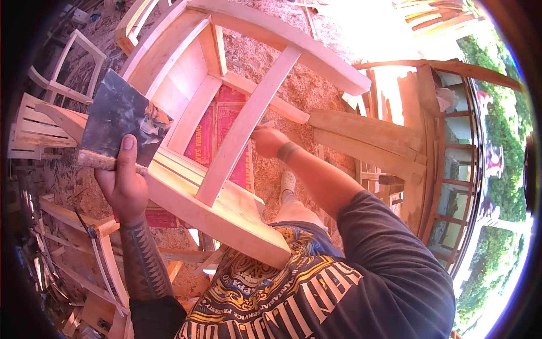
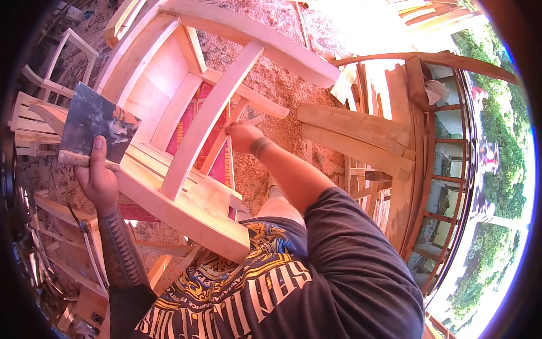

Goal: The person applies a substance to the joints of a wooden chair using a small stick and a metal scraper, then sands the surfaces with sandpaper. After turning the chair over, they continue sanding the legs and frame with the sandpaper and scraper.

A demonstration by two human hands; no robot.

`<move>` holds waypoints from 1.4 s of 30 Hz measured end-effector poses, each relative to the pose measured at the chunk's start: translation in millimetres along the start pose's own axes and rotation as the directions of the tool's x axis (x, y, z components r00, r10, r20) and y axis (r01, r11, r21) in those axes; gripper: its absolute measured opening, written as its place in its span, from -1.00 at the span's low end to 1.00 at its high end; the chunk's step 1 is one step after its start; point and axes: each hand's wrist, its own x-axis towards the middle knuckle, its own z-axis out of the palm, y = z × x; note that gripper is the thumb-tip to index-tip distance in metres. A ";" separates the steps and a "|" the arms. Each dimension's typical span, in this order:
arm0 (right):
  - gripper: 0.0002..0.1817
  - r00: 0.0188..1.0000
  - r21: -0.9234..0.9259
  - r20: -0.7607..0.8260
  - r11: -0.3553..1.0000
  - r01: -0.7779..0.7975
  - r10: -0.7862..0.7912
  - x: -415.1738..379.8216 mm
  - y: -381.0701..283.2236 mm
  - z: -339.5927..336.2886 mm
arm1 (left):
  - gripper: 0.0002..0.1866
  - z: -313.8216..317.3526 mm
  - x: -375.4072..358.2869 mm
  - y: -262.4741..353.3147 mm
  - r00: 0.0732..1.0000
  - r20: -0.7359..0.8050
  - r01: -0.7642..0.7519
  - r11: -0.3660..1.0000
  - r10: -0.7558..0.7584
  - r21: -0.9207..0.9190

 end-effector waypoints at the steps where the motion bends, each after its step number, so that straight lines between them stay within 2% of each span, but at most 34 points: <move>1: -0.53 0.999 -0.009 -0.008 0.999 -0.047 0.047 2.9 11.1 -10.2 | -0.65 1.9 0.8 0.3 1.000 -0.005 -0.005 1.000 0.005 -0.013; 2: -0.53 0.996 -0.017 -0.009 0.996 -0.092 0.092 7.5 20.3 -19.0 | -0.66 0.7 0.3 -0.2 1.000 -0.014 -0.005 1.000 0.004 -0.022; 4: -0.56 0.970 -0.154 0.064 0.962 -0.224 0.236 22.8 25.6 -49.3 | -0.66 -7.3 -0.8 -2.9 1.000 0.004 -0.008 0.998 0.008 0.067; 7: -0.62 0.983 -0.209 0.011 0.962 -0.178 0.184 46.7 45.5 -50.7 | -0.67 -7.4 0.7 -2.3 1.000 0.022 -0.020 0.997 0.018 0.080; 9: -0.65 0.994 -0.186 -0.082 0.979 -0.086 0.072 68.7 75.1 -18.7 | -0.67 -6.0 1.3 0.3 1.000 0.018 -0.024 0.997 0.023 0.067; 10: -0.67 0.997 -0.259 -0.070 0.966 0.015 -0.034 78.5 89.7 4.4 | -0.67 -3.2 1.1 1.9 1.000 0.012 -0.026 0.998 0.025 0.064; 11: -0.68 0.989 -0.331 -0.057 0.937 0.113 -0.139 88.3 104.1 27.3 | -0.67 -2.4 0.3 2.3 1.000 0.004 -0.026 0.998 0.026 0.061; 12: -0.69 0.961 -0.463 0.036 0.848 0.259 -0.274 89.0 99.5 36.9 | -0.67 -5.1 -1.3 0.6 1.000 -0.006 -0.024 0.996 0.025 0.083; 13: -0.69 0.960 -0.477 0.086 0.835 0.275 -0.266 85.8 95.3 46.5 | -0.67 -8.0 -2.1 -2.5 1.000 -0.013 -0.023 0.995 0.025 0.100; 15: -0.69 0.979 -0.430 0.143 0.882 0.191 -0.142 46.8 24.4 24.1 | -0.67 -8.9 0.0 -4.2 1.000 -0.009 -0.025 0.994 0.027 0.105; 18: -0.68 0.987 -0.375 0.118 0.915 0.146 -0.109 15.3 -22.2 24.7 | -0.67 -6.7 0.4 0.0 1.000 -0.005 -0.015 0.997 0.016 0.071; 20: -0.67 0.964 -0.141 0.243 0.980 0.143 -0.106 17.6 -10.5 20.5 | -0.68 -2.5 0.0 1.6 1.000 -0.026 0.009 1.000 -0.009 0.028; 22: -0.64 0.973 -0.333 0.228 0.938 0.099 -0.022 36.5 20.6 6.9 | -0.68 -0.6 2.4 1.9 1.000 -0.009 -0.027 0.999 0.027 0.025; 24: -0.64 0.999 -0.309 0.040 0.951 0.017 -0.005 60.5 71.9 10.2 | -0.68 -3.7 0.0 0.2 1.000 -0.010 -0.029 0.999 0.030 0.046; 27: -0.66 0.988 -0.376 -0.126 0.926 0.032 -0.085 91.8 114.8 19.2 | -0.68 -6.2 -0.9 -1.2 0.999 -0.030 -0.027 0.997 0.030 0.076; 30: -0.64 0.976 -0.409 -0.173 0.911 0.054 -0.135 111.6 141.3 47.2 | -0.69 -4.8 -0.7 1.1 0.998 -0.035 -0.050 0.997 0.052 0.064; 34: -0.61 0.988 -0.414 -0.103 0.908 0.063 -0.116 109.2 140.1 53.2 | -0.69 -8.1 -0.9 -5.4 0.997 -0.037 -0.069 0.995 0.072 0.077; 37: -0.59 0.989 -0.305 -0.051 0.945 0.118 -0.140 74.7 100.0 49.2 | -0.70 -7.5 -0.8 -3.8 0.996 -0.043 -0.070 0.994 0.074 0.085; 40: -0.63 0.994 -0.207 0.041 0.973 0.106 -0.100 50.2 36.0 -18.9 | -0.71 -3.2 0.1 -0.5 0.995 -0.040 -0.087 0.995 0.089 0.052; 42: -0.66 0.994 -0.197 0.035 0.974 0.111 -0.106 49.0 0.7 -83.2 | -0.72 -4.1 1.7 0.0 0.996 -0.048 -0.071 0.997 0.072 0.036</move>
